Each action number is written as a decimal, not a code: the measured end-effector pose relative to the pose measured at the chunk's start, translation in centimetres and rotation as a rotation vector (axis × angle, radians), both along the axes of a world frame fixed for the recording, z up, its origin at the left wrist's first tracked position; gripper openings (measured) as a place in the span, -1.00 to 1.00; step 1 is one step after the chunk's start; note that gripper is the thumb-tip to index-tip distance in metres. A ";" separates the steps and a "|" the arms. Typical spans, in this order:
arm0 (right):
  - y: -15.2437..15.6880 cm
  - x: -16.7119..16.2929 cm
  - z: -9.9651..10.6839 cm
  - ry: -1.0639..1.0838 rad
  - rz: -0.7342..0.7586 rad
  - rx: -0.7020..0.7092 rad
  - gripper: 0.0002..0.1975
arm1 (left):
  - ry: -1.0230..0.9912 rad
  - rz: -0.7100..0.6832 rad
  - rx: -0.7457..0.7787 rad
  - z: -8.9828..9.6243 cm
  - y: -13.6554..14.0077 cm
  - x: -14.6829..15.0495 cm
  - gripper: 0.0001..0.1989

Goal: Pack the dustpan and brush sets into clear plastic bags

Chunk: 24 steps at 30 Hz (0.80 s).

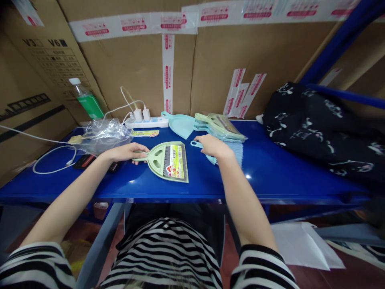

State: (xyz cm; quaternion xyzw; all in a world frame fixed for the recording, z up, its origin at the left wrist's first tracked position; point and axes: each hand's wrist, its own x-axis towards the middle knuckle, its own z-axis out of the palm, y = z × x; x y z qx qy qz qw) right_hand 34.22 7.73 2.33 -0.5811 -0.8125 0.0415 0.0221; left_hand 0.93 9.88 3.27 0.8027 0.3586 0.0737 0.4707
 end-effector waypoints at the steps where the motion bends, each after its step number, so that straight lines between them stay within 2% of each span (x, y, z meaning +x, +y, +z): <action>1: -0.1 -0.2 0.1 -0.009 -0.019 -0.002 -0.44 | -0.003 -0.004 0.000 0.0 -0.1 0.1 -0.61; 8: -1.0 -1.4 1.1 -0.035 -0.086 0.034 -0.50 | -0.017 -0.027 0.009 0.0 -0.5 0.3 -0.66; 10: -1.1 -1.9 1.2 0.008 -0.023 0.097 -0.55 | -0.019 -0.038 0.008 -0.1 -0.6 0.4 -0.67; 13: -1.2 -3.1 1.1 0.126 0.157 0.161 -0.58 | -0.027 -0.079 0.017 -0.2 -0.9 0.7 -0.69; 15: -1.2 -4.1 0.8 0.173 0.236 0.137 -0.60 | -0.027 -0.103 0.043 -0.2 -1.1 1.0 -0.70; 18: -1.0 -5.4 0.3 0.183 0.253 0.105 -0.60 | 0.041 -0.085 0.174 0.2 -1.4 1.3 -0.70; 21: -0.6 -6.0 -0.2 0.193 0.212 0.151 -0.58 | 0.194 0.089 0.465 1.2 -1.5 0.9 -0.72; 24: -0.3 -6.0 -0.4 0.203 0.160 0.175 -0.60 | 0.388 0.474 0.821 2.3 -1.3 -0.1 -0.71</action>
